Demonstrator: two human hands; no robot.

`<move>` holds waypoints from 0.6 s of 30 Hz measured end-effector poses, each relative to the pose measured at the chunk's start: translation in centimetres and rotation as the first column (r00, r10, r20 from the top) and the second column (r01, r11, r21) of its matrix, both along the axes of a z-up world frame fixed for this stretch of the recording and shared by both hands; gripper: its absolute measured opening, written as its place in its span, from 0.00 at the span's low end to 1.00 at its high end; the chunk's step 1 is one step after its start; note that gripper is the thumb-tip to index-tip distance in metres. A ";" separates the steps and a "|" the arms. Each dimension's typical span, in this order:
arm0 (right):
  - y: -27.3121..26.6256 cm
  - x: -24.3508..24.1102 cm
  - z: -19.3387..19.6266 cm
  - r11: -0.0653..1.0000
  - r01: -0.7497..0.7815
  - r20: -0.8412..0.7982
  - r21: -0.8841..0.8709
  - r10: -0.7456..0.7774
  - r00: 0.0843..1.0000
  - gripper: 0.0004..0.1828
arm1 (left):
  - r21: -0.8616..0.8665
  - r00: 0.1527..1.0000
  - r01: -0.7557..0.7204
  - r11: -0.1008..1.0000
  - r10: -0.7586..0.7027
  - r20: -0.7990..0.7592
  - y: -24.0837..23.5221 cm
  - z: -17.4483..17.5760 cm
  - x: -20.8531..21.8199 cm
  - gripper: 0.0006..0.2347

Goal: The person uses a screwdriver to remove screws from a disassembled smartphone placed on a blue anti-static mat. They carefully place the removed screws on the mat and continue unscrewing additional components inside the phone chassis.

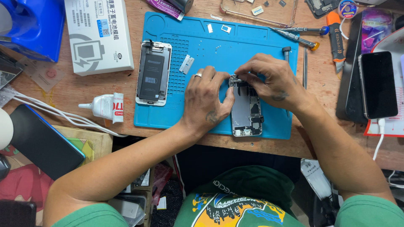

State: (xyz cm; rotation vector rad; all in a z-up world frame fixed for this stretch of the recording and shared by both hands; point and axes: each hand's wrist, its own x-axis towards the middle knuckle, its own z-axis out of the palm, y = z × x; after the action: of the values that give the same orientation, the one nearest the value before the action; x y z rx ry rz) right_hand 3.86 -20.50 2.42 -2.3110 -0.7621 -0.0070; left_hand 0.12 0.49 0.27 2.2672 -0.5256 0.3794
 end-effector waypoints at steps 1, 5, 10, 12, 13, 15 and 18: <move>0.2 -0.1 0.0 1.000 0.002 -0.002 0.006 -0.002 1.000 0.08 | -0.002 1.000 0.000 1.000 0.000 0.003 0.0 0.0 0.0 0.09; 0.5 -0.2 0.0 1.000 0.003 -0.006 -0.012 -0.003 1.000 0.08 | -0.001 1.000 0.000 1.000 0.000 -0.001 0.0 0.0 0.0 0.09; 0.5 -0.1 -0.1 1.000 0.016 -0.034 0.007 -0.016 0.999 0.08 | 0.000 1.000 0.004 1.000 -0.004 0.007 0.0 0.0 0.0 0.09; 0.4 -0.1 -0.3 1.000 0.021 -0.003 0.021 -0.021 1.000 0.07 | 0.008 1.000 0.011 1.000 -0.011 -0.016 0.0 -0.1 0.1 0.09; 0.3 0.0 -0.4 0.999 0.026 0.024 0.032 -0.027 0.999 0.07 | 0.007 1.000 0.009 1.000 -0.009 -0.001 0.0 -0.1 0.1 0.09; -0.1 0.4 -0.4 0.996 0.071 0.038 0.046 -0.073 0.997 0.06 | 0.005 1.000 0.005 1.000 -0.005 0.027 0.1 -0.3 0.0 0.09; -0.6 1.1 -0.5 0.987 0.160 0.013 0.031 -0.161 0.987 0.06 | 0.008 1.000 0.012 1.000 -0.012 0.024 0.1 -0.3 0.0 0.10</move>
State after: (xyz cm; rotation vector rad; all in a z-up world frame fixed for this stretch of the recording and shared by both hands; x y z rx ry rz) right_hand 4.98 -21.08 1.90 -2.3405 -0.5777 -0.1080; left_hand 0.11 0.61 -0.06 2.2684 -0.5539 0.3991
